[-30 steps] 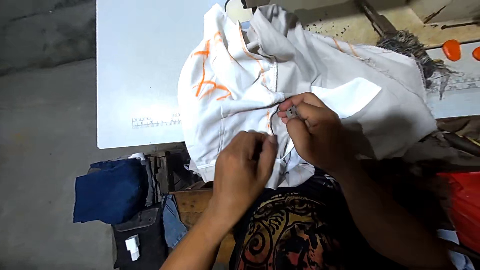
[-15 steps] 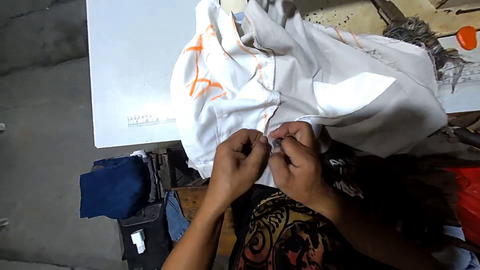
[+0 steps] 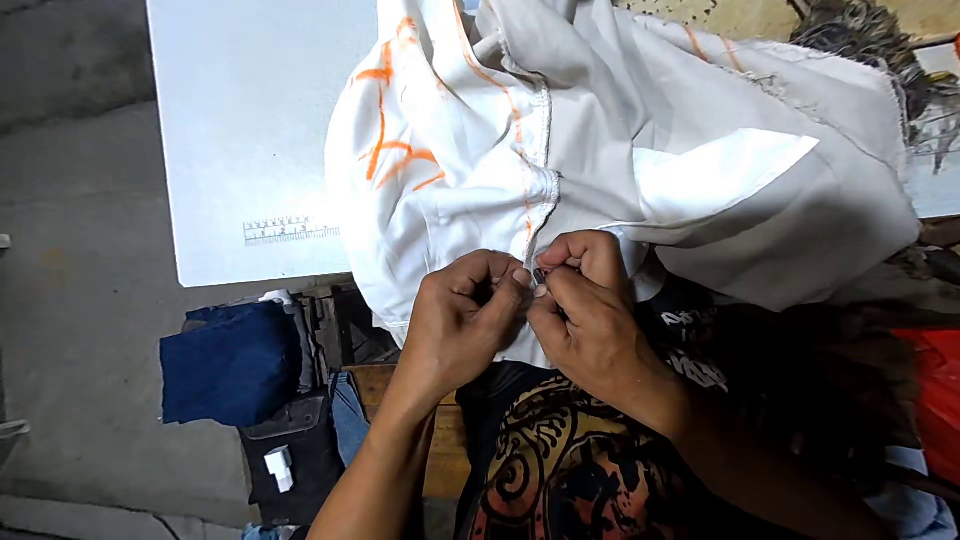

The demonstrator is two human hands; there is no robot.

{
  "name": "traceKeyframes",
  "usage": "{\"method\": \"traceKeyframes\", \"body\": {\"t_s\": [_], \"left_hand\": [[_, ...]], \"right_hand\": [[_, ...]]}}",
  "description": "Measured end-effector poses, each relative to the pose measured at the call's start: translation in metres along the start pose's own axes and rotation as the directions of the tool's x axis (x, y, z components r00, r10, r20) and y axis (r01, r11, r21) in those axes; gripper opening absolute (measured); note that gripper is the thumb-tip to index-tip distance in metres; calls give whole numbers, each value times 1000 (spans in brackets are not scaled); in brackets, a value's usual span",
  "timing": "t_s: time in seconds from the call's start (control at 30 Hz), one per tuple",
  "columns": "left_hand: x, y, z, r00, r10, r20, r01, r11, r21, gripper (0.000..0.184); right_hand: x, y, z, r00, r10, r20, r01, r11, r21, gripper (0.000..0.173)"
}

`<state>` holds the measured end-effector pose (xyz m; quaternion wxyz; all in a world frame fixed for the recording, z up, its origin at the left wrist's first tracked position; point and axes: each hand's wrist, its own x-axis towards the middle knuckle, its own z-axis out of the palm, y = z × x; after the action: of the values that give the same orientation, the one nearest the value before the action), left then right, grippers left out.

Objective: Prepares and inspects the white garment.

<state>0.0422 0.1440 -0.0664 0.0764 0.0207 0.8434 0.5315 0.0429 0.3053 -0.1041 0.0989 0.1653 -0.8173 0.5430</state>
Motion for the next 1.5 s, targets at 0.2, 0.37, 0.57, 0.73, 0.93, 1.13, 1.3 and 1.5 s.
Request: {"method": "traceKeyframes", "body": {"t_s": [0.2,0.37,0.57,0.73,0.93,1.13,1.3,1.5], "left_hand": [[1,0,0,1000,1,0,-1,1000,-9,9],[1,0,1,1000,4,-10,-4,1000,-15,8],[0,0,2,1000,11,-1,-11,1000,-16,8],[2,-3,-4,998,38,48,-37,999,-14,8],[2,-7,-5,997,57,52,-55,997,-51,7],[0,-11,-2,995,96,25,-95,994,-50,6],[1,-17,-2,990,138,24,-135,986,-94,7],[2,-19,-1,986,164,16,-162,982,-96,6]], "right_hand": [[0,1,-1,1000,-5,5,5,1000,22,20],[0,0,0,1000,8,7,-8,1000,7,20],[1,-2,-4,995,13,98,-7,998,-57,23],[3,0,-6,997,43,58,-47,996,71,21],[2,-1,0,999,52,-5,-52,997,50,22],[1,-4,1,997,74,18,-74,997,4,23],[2,-2,-2,998,69,7,-69,992,102,24],[2,-5,3,996,86,-24,-85,995,42,24]]}}
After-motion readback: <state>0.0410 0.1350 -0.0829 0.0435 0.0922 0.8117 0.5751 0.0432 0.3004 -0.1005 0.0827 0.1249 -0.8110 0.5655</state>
